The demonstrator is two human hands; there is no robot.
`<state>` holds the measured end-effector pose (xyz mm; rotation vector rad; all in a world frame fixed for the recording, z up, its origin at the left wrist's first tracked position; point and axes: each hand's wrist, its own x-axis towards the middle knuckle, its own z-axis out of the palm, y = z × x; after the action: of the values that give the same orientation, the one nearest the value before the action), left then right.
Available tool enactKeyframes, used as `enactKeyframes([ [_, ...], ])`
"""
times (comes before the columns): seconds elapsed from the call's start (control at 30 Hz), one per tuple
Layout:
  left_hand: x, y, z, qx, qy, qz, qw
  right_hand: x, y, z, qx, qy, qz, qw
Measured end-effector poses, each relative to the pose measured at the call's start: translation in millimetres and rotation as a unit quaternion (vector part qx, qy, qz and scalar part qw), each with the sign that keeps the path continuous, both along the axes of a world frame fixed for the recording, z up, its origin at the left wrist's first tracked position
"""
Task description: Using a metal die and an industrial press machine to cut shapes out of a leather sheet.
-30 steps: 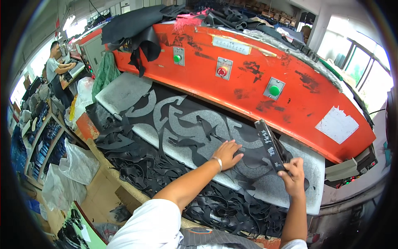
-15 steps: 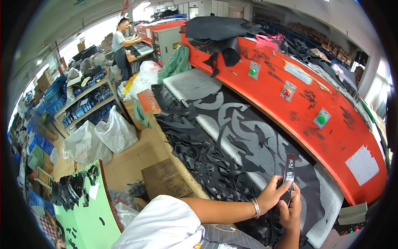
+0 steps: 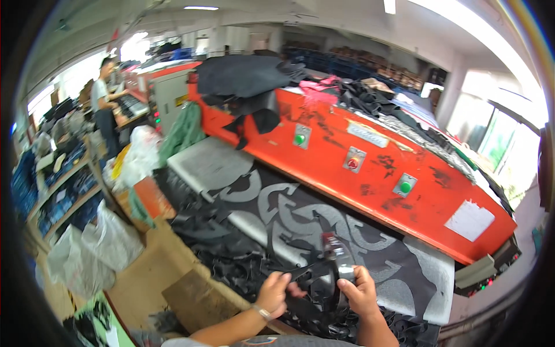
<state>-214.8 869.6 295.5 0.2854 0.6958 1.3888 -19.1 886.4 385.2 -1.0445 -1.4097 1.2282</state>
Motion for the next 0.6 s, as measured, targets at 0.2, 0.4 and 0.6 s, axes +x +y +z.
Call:
enactKeyframes([
  [0.2,-143,10,4,-0.024,-0.023,-0.001,0.999,-63,26,0,-0.09,0.094,0.002,0.992],
  [0.4,-356,42,14,0.026,0.157,0.363,0.918,-62,100,64,0.199,-0.196,-0.237,0.93],
  [0.6,-404,151,83,0.113,0.629,0.222,0.736,-23,198,203,0.382,-0.501,-0.223,0.744],
])
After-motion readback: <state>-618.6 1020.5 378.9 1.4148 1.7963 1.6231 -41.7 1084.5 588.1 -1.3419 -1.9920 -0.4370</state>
